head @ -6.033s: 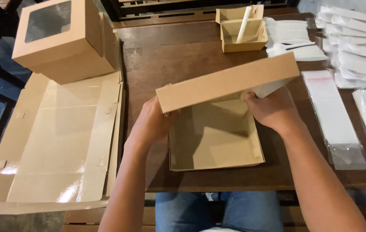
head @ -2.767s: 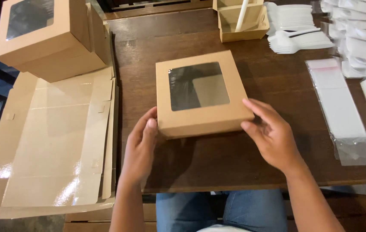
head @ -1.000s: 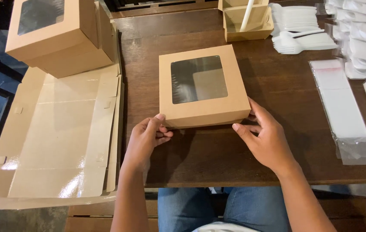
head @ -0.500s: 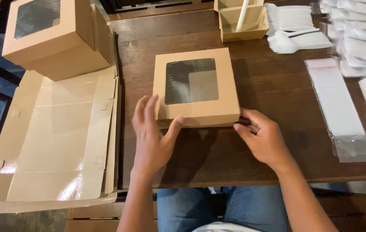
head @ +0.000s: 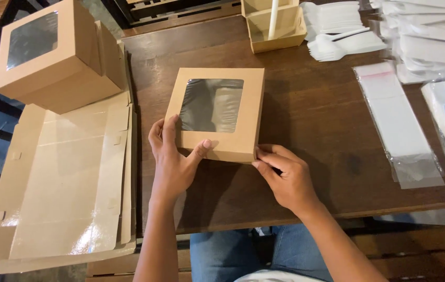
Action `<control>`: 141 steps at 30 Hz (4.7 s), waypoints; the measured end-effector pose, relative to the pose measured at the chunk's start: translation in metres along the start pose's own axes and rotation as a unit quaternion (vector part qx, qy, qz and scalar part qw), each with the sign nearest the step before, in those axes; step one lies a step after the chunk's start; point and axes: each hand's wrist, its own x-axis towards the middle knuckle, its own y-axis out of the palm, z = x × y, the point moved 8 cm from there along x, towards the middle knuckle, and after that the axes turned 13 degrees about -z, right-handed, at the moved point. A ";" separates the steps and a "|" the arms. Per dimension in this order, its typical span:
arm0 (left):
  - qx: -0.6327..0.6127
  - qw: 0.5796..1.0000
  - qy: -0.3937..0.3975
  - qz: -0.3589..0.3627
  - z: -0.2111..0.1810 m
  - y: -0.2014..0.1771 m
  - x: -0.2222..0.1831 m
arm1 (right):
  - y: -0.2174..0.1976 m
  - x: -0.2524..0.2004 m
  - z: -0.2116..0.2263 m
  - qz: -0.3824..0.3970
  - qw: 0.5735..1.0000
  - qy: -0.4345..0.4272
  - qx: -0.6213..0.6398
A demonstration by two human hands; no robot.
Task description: Assembling cardboard pastry boxes by folding and tucking flaps, then stacking the finished products.
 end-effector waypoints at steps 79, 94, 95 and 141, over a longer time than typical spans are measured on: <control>-0.075 0.992 -0.106 0.005 0.026 0.003 -0.025 | -0.003 0.025 -0.036 0.093 0.995 0.015 0.019; 0.102 0.976 0.193 -0.022 -0.016 0.012 0.035 | 0.005 0.078 0.015 0.124 0.980 -0.023 -0.152; 0.102 0.976 0.193 -0.021 -0.016 0.021 0.043 | 0.015 0.084 0.007 0.124 0.980 -0.022 -0.153; -0.188 0.951 -0.228 0.086 0.028 0.058 0.065 | 0.005 0.001 -0.033 0.051 0.935 0.347 0.052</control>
